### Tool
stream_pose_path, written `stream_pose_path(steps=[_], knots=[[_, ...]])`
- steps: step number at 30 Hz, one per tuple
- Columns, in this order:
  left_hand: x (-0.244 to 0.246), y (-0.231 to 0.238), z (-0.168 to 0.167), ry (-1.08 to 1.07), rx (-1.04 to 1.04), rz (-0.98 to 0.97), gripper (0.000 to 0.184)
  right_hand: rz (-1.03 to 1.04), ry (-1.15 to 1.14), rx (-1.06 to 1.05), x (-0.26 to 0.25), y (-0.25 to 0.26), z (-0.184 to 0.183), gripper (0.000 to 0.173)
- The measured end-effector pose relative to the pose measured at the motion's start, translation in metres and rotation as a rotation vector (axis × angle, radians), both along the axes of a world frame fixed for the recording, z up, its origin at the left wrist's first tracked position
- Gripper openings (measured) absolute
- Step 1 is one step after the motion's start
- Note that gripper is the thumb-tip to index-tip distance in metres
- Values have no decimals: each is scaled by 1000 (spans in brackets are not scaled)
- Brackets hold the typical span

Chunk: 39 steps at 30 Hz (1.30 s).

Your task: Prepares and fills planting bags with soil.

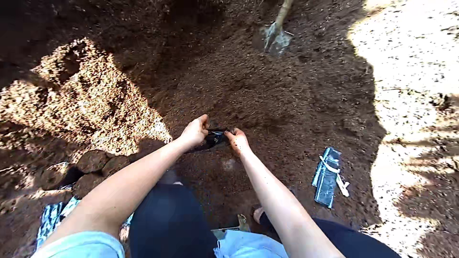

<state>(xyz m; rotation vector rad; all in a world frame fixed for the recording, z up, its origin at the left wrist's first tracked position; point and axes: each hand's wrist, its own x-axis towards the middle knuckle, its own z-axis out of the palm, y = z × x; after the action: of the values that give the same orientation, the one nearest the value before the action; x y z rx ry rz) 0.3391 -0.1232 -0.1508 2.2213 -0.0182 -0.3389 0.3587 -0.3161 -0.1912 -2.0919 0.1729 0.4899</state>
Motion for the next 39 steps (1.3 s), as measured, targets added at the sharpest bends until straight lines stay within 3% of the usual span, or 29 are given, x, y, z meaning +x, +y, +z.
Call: stream_pose_path(steps=[1, 4, 6, 8, 10, 12, 14, 17, 19, 21, 25, 28, 30, 32, 37, 39], knots=[[6, 0, 1, -43, 161, -127, 22, 67, -9, -145, 9, -11, -2, 34], [21, -7, 3, -21, 589, -374, 44, 371, -3, -404, 30, -25, 0, 32], [33, -7, -6, 51, 655, -427, 55, 525, -5, -421, 44, -25, 0, 33], [45, 4, -22, 39, 570, -415, 65, 562, 3, -262, 65, -29, -11, 40], [50, 28, -42, 17, 456, -330, 73, 351, 159, 97, 77, -37, -43, 48], [46, 55, -46, 97, 391, -200, 75, -37, 444, 513, 68, -38, -103, 65], [44, 80, -47, 187, 350, -67, 73, -383, 648, 766, 47, -20, -160, 78], [38, 100, -56, 278, 273, 35, 66, -833, 646, 1013, 25, 29, -204, 80], [39, 103, -56, 348, 217, 46, 64, -1002, 547, 1212, 35, 55, -214, 83], [40, 103, -60, 389, 176, 26, 64, -1054, 466, 1358, 53, 67, -210, 86], [51, 95, -66, 424, 121, -24, 66, -760, 193, 1645, 140, 66, -170, 73], [64, 77, -73, 453, 82, -59, 66, -788, 113, 1444, 191, 75, -138, 62], [75, 61, -79, 450, 55, -84, 66, -823, 158, 1400, 210, 84, -130, 69], [81, 49, -88, 462, 22, -99, 63, -852, 216, 1453, 211, 80, -134, 79], [93, 31, -130, 443, -22, -53, 63, -606, 257, 1484, 167, 33, -135, 73], [97, 22, -134, 418, -35, -34, 61, -559, 326, 1448, 143, 15, -118, 75]])
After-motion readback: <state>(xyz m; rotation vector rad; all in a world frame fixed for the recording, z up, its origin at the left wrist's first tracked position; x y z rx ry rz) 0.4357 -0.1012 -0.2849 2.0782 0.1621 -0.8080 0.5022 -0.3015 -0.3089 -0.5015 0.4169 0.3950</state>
